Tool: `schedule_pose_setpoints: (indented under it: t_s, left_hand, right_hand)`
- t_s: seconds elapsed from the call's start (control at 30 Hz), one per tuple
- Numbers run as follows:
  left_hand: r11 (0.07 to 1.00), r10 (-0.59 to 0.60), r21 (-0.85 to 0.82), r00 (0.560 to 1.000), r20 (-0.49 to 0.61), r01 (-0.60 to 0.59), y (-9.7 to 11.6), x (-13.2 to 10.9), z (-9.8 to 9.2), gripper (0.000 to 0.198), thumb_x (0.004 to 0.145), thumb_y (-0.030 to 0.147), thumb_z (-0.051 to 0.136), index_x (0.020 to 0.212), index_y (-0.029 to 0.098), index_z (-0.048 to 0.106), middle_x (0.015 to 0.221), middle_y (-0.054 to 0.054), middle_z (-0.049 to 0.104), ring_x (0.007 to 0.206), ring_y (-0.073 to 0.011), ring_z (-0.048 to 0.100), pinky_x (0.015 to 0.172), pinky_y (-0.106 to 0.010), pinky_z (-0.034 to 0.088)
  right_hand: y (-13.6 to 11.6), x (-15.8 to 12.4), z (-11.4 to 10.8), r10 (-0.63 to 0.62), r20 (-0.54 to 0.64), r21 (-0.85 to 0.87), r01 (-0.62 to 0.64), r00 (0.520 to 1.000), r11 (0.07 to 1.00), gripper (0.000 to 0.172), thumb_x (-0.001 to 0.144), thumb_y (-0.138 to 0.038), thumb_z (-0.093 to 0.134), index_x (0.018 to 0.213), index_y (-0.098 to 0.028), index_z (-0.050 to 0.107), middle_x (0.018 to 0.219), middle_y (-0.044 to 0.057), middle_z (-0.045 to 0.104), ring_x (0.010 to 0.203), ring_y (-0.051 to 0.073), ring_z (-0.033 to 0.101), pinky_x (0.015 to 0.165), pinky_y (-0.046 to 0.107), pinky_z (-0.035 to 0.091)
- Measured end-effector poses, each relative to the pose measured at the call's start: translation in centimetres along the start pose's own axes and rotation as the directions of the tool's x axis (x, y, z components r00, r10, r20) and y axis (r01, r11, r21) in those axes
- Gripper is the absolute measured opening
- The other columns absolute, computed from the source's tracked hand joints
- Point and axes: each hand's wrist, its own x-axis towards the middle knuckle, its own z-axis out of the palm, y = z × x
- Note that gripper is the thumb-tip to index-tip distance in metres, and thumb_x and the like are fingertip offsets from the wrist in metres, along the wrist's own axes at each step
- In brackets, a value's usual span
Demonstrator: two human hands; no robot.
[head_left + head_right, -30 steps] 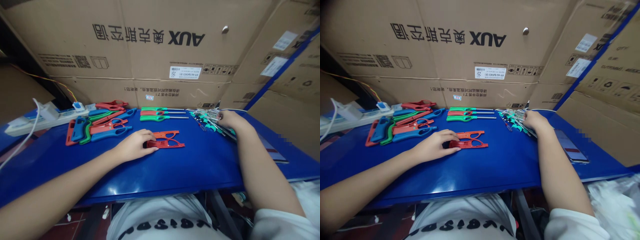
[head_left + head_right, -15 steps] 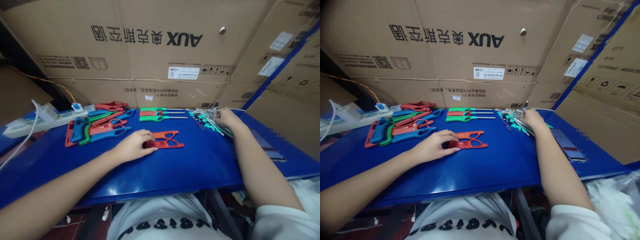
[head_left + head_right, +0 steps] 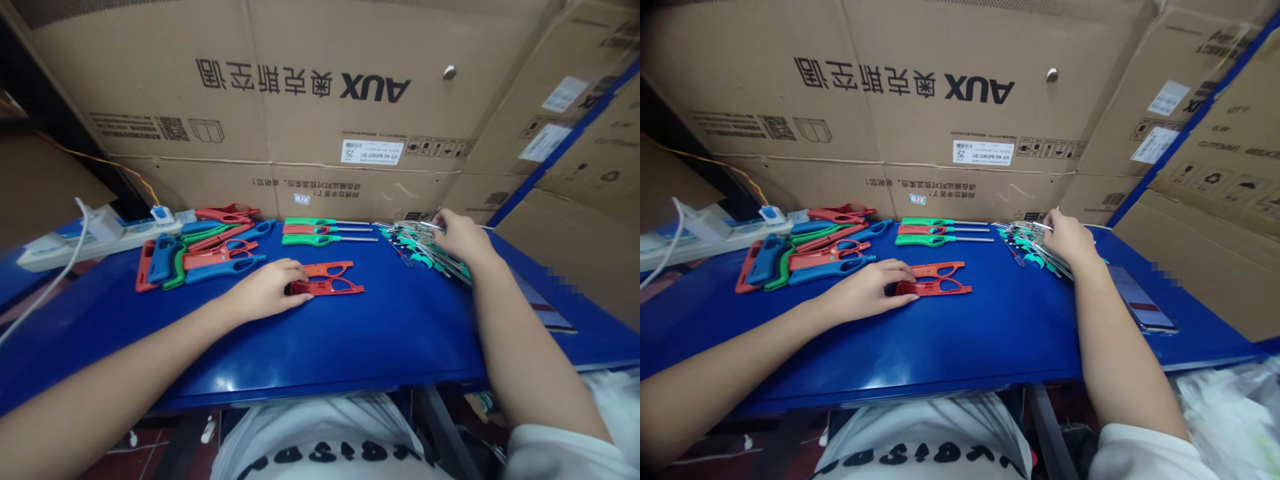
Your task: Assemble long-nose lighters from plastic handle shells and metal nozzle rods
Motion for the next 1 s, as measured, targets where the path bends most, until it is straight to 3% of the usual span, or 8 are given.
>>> schedule_pose_setpoints:
  t_s: [0.1,0.27,0.43,0.6,0.73,0.83,0.93,1.0]
  left_hand:
    - [1.0,0.0,0.006,1.0,-0.001,0.0,0.0,0.0,0.0,0.026,0.093,0.041,0.063,0.103,0.02,0.073,0.106,-0.008,0.071,0.098,-0.0233,0.068,0.09,-0.034,0.054]
    - [1.0,-0.003,0.012,1.0,0.007,0.003,0.0,0.0,0.0,0.024,0.092,0.038,0.064,0.103,0.019,0.072,0.108,-0.009,0.071,0.101,-0.0236,0.067,0.092,-0.035,0.053]
    - [1.0,0.003,0.016,1.0,0.006,-0.003,0.0,0.0,0.0,0.024,0.092,0.038,0.063,0.103,0.018,0.072,0.108,-0.009,0.071,0.1,-0.0235,0.067,0.091,-0.035,0.054]
    - [0.999,-0.008,0.042,0.999,0.039,0.006,-0.1,0.0,-0.4,0.022,0.091,0.035,0.065,0.103,0.018,0.072,0.108,-0.009,0.071,0.099,-0.0231,0.068,0.09,-0.033,0.054]
    - [0.997,-0.038,0.078,0.995,0.094,0.03,-0.1,0.0,-1.2,0.022,0.091,0.033,0.064,0.103,0.017,0.073,0.11,-0.01,0.07,0.098,-0.0231,0.068,0.089,-0.033,0.054]
    - [0.994,-0.055,0.097,0.992,0.118,0.044,-0.1,0.0,-1.6,0.023,0.09,0.033,0.064,0.103,0.017,0.073,0.111,-0.01,0.07,0.099,-0.0234,0.068,0.091,-0.034,0.054]
    - [0.993,-0.057,0.107,0.994,0.091,0.047,0.0,0.0,-1.5,0.03,0.09,0.039,0.065,0.11,0.018,0.072,0.113,-0.01,0.071,0.103,-0.0253,0.068,0.092,-0.036,0.054]
    - [0.994,-0.066,0.092,0.998,0.004,0.065,0.0,0.0,-1.0,0.041,0.091,0.045,0.065,0.123,0.019,0.068,0.121,-0.011,0.069,0.111,-0.0274,0.065,0.096,-0.038,0.054]
  right_hand:
    - [0.2,-0.2,-0.5,0.064,0.019,0.026,-0.065,0.998,0.998,0.027,0.091,-0.042,0.053,0.108,-0.022,0.061,0.113,0.014,0.071,0.105,0.034,0.065,0.072,0.036,0.045]
    - [0.4,-0.4,-1.7,0.216,0.083,0.028,-0.219,0.973,0.975,0.059,0.088,-0.075,0.044,0.088,-0.02,0.064,0.113,0.019,0.071,0.111,0.039,0.062,0.072,0.04,0.046]
    - [0.5,-0.5,-2.0,0.224,0.12,0.035,-0.23,0.967,0.973,0.053,0.088,-0.07,0.049,0.085,-0.019,0.065,0.114,0.022,0.071,0.112,0.039,0.061,0.072,0.04,0.044]
    - [0.0,-0.8,-2.0,0.189,-0.043,0.131,-0.182,0.981,0.974,0.05,0.088,-0.068,0.051,0.079,-0.021,0.064,0.093,0.017,0.071,0.095,0.034,0.063,0.063,0.036,0.04]
    - [-0.1,-0.9,-1.8,0.113,-0.231,0.337,-0.03,0.966,0.941,0.051,0.089,-0.066,0.052,0.063,-0.022,0.052,0.062,0.005,0.056,0.066,0.021,0.051,0.059,0.031,0.034]
    - [-0.6,-1.1,-1.4,-0.026,-0.278,0.42,0.145,0.96,0.896,0.054,0.091,-0.065,0.05,0.059,-0.022,0.048,0.055,0.0,0.046,0.058,0.016,0.043,0.058,0.031,0.031]
    - [-2.3,-1.8,-0.9,-0.172,-0.255,0.412,0.268,0.952,0.871,0.049,0.092,-0.063,0.05,0.068,-0.022,0.055,0.059,0.001,0.053,0.061,0.017,0.049,0.059,0.03,0.032]
    - [-3.9,-2.6,-0.6,-0.266,-0.22,0.404,0.336,0.938,0.851,0.041,0.092,-0.06,0.052,0.081,-0.022,0.06,0.066,0.001,0.06,0.063,0.018,0.054,0.06,0.029,0.034]
